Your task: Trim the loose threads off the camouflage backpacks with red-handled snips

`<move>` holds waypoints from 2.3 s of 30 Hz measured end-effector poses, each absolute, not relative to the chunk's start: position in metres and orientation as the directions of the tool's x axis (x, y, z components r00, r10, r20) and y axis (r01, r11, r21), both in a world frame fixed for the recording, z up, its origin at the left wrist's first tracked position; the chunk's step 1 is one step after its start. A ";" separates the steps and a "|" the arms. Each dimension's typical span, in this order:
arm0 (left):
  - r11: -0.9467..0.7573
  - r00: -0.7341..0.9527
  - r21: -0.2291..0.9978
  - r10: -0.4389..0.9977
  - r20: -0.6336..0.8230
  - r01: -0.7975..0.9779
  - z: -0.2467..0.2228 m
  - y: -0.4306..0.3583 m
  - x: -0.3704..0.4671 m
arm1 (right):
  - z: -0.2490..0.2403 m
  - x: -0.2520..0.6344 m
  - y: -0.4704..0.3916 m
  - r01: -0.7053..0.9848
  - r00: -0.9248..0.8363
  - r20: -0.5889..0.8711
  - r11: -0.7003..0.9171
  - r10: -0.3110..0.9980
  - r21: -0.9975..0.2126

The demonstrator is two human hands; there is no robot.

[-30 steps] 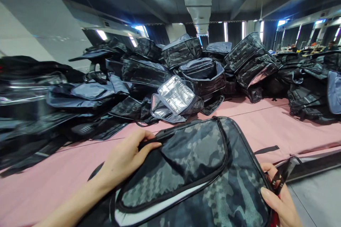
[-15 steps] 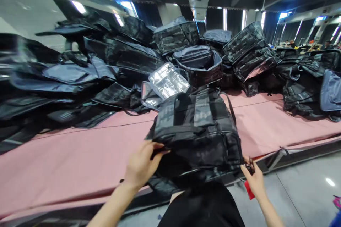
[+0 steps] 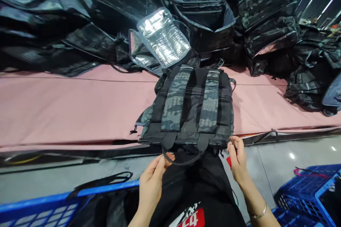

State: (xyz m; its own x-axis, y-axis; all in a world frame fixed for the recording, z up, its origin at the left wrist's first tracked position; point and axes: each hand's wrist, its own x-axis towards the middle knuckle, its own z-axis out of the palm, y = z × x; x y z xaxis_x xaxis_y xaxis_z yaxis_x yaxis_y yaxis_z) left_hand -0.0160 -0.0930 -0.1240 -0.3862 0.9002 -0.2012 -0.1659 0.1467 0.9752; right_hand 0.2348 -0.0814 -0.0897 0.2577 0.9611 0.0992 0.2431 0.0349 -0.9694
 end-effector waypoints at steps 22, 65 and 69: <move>0.174 -0.315 0.935 0.909 -0.274 -0.310 -0.105 -0.097 0.009 | -0.052 0.141 -0.028 0.563 -0.593 0.202 0.581 0.779 -0.588; 0.288 -0.110 0.675 0.870 -0.481 -0.679 -0.097 -0.091 0.004 | -0.066 0.153 -0.038 0.509 -0.468 0.256 0.495 0.846 -0.704; 0.287 -0.159 0.719 0.861 -0.483 -0.633 -0.102 -0.092 0.004 | -0.069 0.149 -0.036 0.540 -0.489 0.265 0.527 0.831 -0.656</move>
